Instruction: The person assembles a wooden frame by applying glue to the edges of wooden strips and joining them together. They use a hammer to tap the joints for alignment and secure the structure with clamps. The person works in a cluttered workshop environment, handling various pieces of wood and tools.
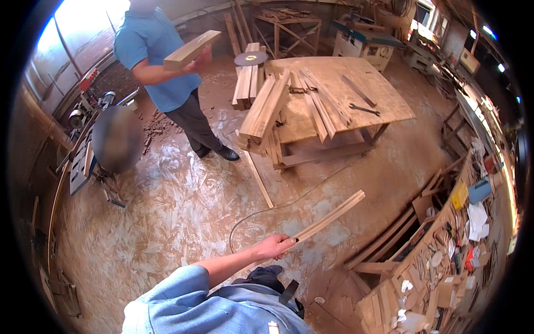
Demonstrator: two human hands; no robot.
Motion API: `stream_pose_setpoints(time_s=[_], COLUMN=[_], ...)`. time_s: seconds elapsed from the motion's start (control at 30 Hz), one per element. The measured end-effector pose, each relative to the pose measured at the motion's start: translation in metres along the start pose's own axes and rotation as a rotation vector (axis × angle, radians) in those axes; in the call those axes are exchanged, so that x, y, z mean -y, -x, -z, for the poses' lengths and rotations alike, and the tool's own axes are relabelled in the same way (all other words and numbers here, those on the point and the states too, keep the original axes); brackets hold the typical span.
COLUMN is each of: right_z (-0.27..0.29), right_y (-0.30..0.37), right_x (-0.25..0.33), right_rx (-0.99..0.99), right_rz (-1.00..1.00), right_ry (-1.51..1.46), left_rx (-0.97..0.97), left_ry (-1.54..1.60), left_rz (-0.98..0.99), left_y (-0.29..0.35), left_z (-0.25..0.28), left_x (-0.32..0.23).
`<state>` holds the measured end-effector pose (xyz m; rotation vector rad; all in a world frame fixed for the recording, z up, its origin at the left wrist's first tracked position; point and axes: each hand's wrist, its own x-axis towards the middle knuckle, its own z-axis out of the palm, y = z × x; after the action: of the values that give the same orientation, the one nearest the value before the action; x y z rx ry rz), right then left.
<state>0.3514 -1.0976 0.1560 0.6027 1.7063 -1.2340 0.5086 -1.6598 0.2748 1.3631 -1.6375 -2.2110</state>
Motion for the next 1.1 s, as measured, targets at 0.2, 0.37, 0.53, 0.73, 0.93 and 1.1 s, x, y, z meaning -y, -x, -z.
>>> stream_pose_setpoints(time_s=[0.2,0.37,0.53,0.73,0.93,1.1], right_z=[-0.016,0.006,0.037,0.036,0.014,0.015], right_y=[0.010,-0.001,-0.029,-0.023,-0.004,0.005], right_x=[0.028,0.000,-0.031,-0.018,-0.005,-0.007], right_rx=[0.077,0.082,0.066,0.097,0.045,0.017], right_rz=[-0.156,-0.064,0.885,0.179,0.180,0.183], right_ry=[0.030,0.162,1.183,0.543,0.488,0.461], left_rx=[-0.039,-0.070,-0.269,-0.742,-0.614,-0.313], left_ry=[0.001,0.018,-0.023,0.105,-0.500,-0.805], left_rz=[-0.005,0.010,-0.016,-0.137,-0.203,0.088], left_y=[0.005,0.009,0.017,-0.010,-0.001,0.012], left_z=[0.010,0.011,0.039,0.122,0.080,0.020], left_x=[0.009,0.019,-0.003,-0.066,-0.006,0.102])
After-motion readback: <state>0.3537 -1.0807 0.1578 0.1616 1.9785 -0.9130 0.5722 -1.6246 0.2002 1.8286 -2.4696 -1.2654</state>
